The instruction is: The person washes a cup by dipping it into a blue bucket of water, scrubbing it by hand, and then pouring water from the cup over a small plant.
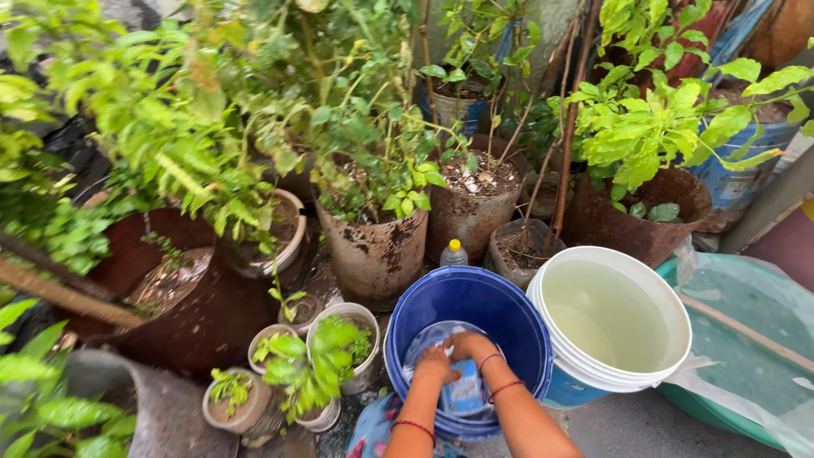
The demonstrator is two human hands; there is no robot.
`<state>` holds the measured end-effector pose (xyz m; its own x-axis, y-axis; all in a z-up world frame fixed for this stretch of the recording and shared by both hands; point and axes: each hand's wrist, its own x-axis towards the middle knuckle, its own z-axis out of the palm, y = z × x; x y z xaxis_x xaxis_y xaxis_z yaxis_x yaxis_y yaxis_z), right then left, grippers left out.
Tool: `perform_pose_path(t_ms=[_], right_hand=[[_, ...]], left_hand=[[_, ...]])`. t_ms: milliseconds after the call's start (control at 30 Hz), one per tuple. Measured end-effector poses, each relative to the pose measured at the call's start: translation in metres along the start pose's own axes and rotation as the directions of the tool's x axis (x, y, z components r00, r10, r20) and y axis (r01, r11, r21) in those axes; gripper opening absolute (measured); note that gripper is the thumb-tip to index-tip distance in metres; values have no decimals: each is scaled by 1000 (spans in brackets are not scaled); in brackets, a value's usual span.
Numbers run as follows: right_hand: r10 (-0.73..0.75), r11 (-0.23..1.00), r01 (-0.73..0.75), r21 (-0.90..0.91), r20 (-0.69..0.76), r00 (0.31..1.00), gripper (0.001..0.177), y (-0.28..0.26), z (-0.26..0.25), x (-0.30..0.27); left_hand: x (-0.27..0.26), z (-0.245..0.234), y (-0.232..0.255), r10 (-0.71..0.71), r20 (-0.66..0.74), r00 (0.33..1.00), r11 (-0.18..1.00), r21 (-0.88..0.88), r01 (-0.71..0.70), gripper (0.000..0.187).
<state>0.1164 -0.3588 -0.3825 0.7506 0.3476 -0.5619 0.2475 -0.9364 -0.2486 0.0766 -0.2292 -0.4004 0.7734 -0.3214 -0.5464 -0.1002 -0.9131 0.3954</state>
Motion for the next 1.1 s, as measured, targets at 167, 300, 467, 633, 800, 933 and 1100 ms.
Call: perform_pose_path(t_ms=[167, 300, 467, 633, 800, 933, 1100], right_hand=[[20, 986, -56, 156, 225, 974, 61, 5, 15, 5], [53, 949, -151, 276, 331, 942, 67, 13, 18, 9], [-5, 913, -94, 396, 243, 970, 62, 28, 28, 10], [43, 939, -43, 341, 6, 999, 58, 31, 17, 22], [225, 937, -144, 317, -235, 945, 48, 30, 5, 7], [183, 960, -39, 278, -513, 839, 42, 21, -4, -6], [275, 754, 187, 630, -561, 780, 34, 34, -15, -33]], left_hand=[[7, 17, 5, -78, 207, 975, 987, 155, 46, 93], [24, 20, 8, -230, 291, 929, 968, 165, 188, 119], [32, 24, -3, -192, 260, 946, 981, 50, 186, 119], [37, 20, -8, -63, -23, 998, 992, -109, 60, 112], [31, 7, -3, -14, -306, 952, 961, -267, -72, 104], [-2, -15, 15, 99, -588, 802, 951, -181, -251, 107], [-65, -53, 52, 133, -590, 796, 954, -143, -265, 112]])
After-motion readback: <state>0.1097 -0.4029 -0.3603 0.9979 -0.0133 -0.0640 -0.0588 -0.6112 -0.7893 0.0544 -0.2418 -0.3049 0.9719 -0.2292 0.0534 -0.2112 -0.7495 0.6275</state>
